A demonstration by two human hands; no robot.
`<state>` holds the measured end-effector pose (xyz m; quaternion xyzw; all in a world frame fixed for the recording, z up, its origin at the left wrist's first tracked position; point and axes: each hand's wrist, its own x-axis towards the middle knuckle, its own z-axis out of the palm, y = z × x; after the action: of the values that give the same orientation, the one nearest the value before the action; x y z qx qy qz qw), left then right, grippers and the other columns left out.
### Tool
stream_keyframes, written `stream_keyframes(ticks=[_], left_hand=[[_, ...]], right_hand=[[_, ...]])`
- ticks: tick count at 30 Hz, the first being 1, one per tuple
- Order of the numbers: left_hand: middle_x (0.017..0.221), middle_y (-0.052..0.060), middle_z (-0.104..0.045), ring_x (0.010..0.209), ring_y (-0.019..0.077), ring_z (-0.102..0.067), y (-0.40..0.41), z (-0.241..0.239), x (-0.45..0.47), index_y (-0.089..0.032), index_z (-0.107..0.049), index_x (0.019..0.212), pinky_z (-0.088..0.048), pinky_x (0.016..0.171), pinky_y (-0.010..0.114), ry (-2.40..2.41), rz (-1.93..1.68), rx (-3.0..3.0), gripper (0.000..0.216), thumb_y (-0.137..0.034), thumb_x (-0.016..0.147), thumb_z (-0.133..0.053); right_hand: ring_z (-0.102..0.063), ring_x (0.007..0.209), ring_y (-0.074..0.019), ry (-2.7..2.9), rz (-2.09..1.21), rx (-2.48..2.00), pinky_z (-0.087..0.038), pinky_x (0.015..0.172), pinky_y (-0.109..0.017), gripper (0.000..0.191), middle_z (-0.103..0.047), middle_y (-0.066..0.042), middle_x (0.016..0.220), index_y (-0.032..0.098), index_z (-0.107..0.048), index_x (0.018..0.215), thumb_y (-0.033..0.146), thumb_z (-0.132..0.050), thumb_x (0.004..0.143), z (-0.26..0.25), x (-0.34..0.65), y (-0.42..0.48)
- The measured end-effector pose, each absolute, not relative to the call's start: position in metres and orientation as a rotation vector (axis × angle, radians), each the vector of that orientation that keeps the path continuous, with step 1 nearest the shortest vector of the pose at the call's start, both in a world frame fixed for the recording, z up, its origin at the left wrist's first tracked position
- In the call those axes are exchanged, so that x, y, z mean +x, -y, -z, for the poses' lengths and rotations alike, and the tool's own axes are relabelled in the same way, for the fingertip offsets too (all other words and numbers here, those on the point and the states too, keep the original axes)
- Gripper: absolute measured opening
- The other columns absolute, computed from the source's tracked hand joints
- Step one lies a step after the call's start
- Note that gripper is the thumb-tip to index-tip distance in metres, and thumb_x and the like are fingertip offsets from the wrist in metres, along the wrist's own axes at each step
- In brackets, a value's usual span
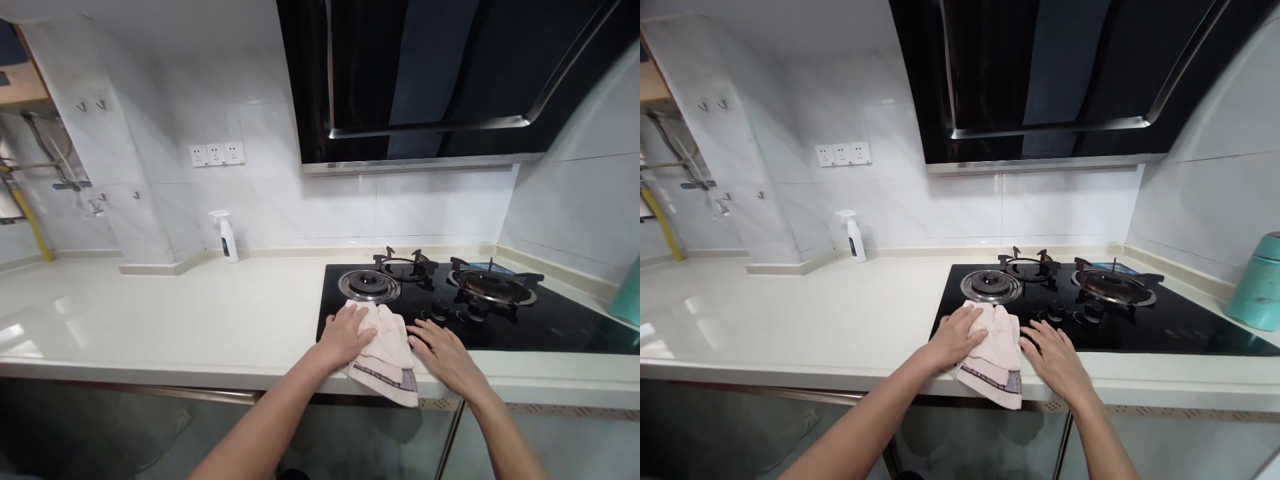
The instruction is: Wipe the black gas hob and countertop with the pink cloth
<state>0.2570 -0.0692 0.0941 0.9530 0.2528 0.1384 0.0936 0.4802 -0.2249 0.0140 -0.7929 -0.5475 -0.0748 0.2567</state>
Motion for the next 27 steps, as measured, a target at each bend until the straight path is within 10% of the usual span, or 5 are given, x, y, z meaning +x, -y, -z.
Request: stream_keyframes(ticks=[6, 12, 17, 27], left_hand=[[0.143, 0.020, -0.057, 0.140, 0.0389, -0.044, 0.082, -0.096, 0.279, -0.018, -0.054, 0.140, -0.030, 0.115, 0.066, -0.787, -0.383, 2.947, 0.053, -0.049, 0.098, -0.043], [0.164, 0.017, -0.035, 0.148, 0.0440, -0.033, 0.085, -0.090, 0.305, -0.030, -0.039, 0.157, -0.026, 0.116, 0.069, -0.671, -0.375, 2.912, 0.078, -0.073, 0.093, -0.046], [0.155, 0.010, -0.051, 0.141, 0.0383, -0.044, 0.061, -0.093, 0.314, -0.033, -0.061, 0.139, -0.032, 0.114, 0.064, -0.740, -0.329, 2.923, 0.056, -0.066, 0.095, -0.047], [0.152, 0.005, -0.055, 0.142, 0.0309, -0.045, 0.011, -0.098, 0.265, -0.035, -0.058, 0.141, -0.038, 0.115, 0.053, -0.997, -0.368, 2.790, 0.051, -0.055, 0.095, -0.052]], right_hand=[[-0.038, 0.151, -0.0274, 1.484, 0.244, -2.210, -0.024, 0.125, -0.059, 0.055, -0.053, -0.006, 0.156, 0.030, -0.064, 0.137, 0.060, -0.033, 0.103, -0.014, 0.478, 0.224], [-0.037, 0.152, -0.0261, 1.503, 0.286, -2.221, -0.024, 0.126, -0.057, 0.059, -0.052, -0.007, 0.156, 0.025, -0.058, 0.143, 0.057, -0.027, 0.104, -0.004, 0.481, 0.223], [-0.037, 0.152, -0.0261, 1.491, 0.302, -2.224, -0.025, 0.126, -0.056, 0.061, -0.051, -0.007, 0.157, 0.024, -0.058, 0.144, 0.057, -0.027, 0.103, 0.000, 0.487, 0.224], [-0.037, 0.152, -0.0259, 1.525, 0.316, -2.222, -0.026, 0.125, -0.054, 0.065, -0.051, -0.004, 0.157, 0.026, -0.058, 0.145, 0.061, -0.026, 0.100, -0.001, 0.490, 0.228]])
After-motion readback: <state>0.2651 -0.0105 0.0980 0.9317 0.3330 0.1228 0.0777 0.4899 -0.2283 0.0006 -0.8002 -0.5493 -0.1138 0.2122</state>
